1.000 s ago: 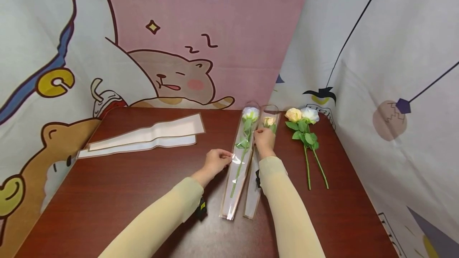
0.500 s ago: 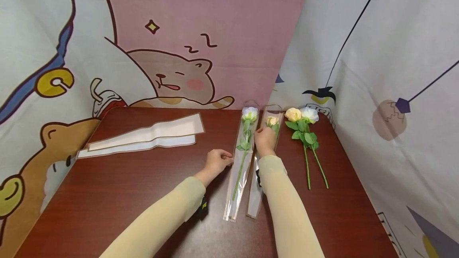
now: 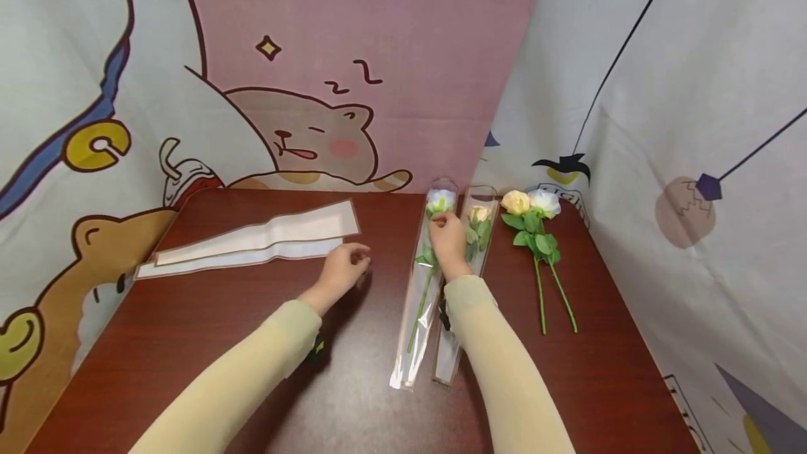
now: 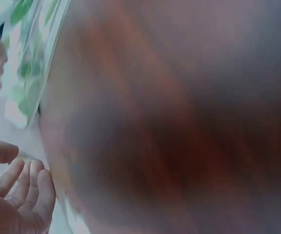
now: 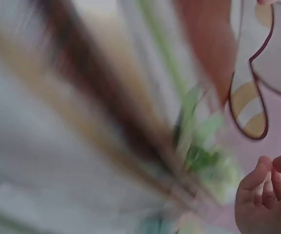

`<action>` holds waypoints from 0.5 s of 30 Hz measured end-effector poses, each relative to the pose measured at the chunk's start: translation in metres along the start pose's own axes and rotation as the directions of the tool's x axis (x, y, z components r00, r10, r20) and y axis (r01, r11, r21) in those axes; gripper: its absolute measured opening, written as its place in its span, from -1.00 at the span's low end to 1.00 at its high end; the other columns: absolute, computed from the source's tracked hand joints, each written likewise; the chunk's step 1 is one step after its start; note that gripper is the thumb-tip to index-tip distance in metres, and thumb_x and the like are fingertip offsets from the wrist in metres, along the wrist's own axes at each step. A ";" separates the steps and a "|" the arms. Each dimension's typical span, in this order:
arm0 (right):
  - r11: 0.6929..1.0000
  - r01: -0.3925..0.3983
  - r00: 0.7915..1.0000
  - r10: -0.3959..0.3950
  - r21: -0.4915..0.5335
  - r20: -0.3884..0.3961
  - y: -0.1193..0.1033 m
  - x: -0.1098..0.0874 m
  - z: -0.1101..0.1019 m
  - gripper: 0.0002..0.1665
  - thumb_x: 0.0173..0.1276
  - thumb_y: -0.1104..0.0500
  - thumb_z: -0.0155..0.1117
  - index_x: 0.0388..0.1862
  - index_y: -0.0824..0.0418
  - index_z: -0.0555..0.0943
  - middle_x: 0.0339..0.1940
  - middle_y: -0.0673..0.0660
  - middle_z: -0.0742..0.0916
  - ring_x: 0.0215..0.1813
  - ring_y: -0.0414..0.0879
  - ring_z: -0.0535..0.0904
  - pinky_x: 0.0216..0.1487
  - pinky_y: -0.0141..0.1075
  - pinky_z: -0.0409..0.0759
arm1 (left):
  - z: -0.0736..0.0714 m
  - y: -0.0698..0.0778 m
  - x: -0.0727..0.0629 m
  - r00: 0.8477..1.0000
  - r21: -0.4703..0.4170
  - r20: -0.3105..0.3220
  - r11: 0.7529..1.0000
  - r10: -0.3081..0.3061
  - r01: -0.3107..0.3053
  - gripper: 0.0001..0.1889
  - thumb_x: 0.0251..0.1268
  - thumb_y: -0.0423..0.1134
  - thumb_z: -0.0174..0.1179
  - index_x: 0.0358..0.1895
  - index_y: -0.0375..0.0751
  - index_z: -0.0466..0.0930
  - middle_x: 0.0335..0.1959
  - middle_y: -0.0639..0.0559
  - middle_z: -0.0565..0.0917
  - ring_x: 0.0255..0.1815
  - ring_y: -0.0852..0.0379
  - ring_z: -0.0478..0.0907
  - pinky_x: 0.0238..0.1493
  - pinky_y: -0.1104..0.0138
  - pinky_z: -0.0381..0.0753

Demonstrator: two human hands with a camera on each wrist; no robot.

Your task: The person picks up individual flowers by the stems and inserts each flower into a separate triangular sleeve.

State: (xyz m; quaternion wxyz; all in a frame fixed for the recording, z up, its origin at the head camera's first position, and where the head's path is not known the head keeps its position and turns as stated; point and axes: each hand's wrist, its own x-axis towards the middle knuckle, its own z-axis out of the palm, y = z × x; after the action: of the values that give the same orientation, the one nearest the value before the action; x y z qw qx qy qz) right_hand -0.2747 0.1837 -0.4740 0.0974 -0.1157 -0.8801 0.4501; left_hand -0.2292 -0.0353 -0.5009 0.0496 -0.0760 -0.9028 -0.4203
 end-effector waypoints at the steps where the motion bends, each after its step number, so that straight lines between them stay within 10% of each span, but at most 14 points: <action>1: 1.000 -0.005 1.000 0.005 0.027 0.019 -0.003 -0.001 0.004 -0.74 0.33 0.22 0.09 -0.09 0.28 0.63 -0.25 0.22 0.70 -0.32 -0.05 0.59 -0.38 -0.35 0.50 | -0.008 -0.005 0.002 1.000 0.006 -0.013 1.000 0.002 -0.002 -0.79 0.17 -0.38 0.22 -0.13 -0.32 0.66 -0.32 -0.10 0.69 -0.30 0.05 0.61 -0.19 0.26 0.60; 7: 0.937 -0.168 0.965 0.093 0.305 0.246 -0.018 -0.010 0.031 -0.67 0.36 0.29 0.00 0.04 0.35 0.54 -0.15 0.28 0.72 -0.37 -0.18 0.59 -0.36 -0.40 0.57 | -0.051 -0.037 0.008 0.998 0.080 -0.047 0.995 -0.048 0.051 -0.71 0.18 -0.35 0.17 -0.02 -0.33 0.62 -0.11 -0.24 0.62 -0.06 -0.12 0.58 0.00 0.13 0.57; 15: 0.728 -0.505 0.765 0.130 0.463 0.631 -0.038 -0.029 0.069 -0.47 0.48 0.24 -0.21 0.38 0.39 0.22 0.31 0.36 0.47 0.31 0.15 0.42 0.23 -0.13 0.49 | -0.095 -0.071 0.004 0.987 0.300 -0.023 0.940 -0.160 0.160 -0.62 0.28 -0.26 0.08 0.14 -0.29 0.52 0.15 -0.28 0.47 0.19 -0.28 0.37 0.09 -0.09 0.49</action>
State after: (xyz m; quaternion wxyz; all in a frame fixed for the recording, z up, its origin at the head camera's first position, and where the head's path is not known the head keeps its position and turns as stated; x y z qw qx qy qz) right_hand -0.2705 0.1005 -0.4850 -0.2144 -0.0976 -0.6396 0.7317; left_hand -0.2434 -0.1525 -0.4928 0.0256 0.0056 -0.9595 -0.2804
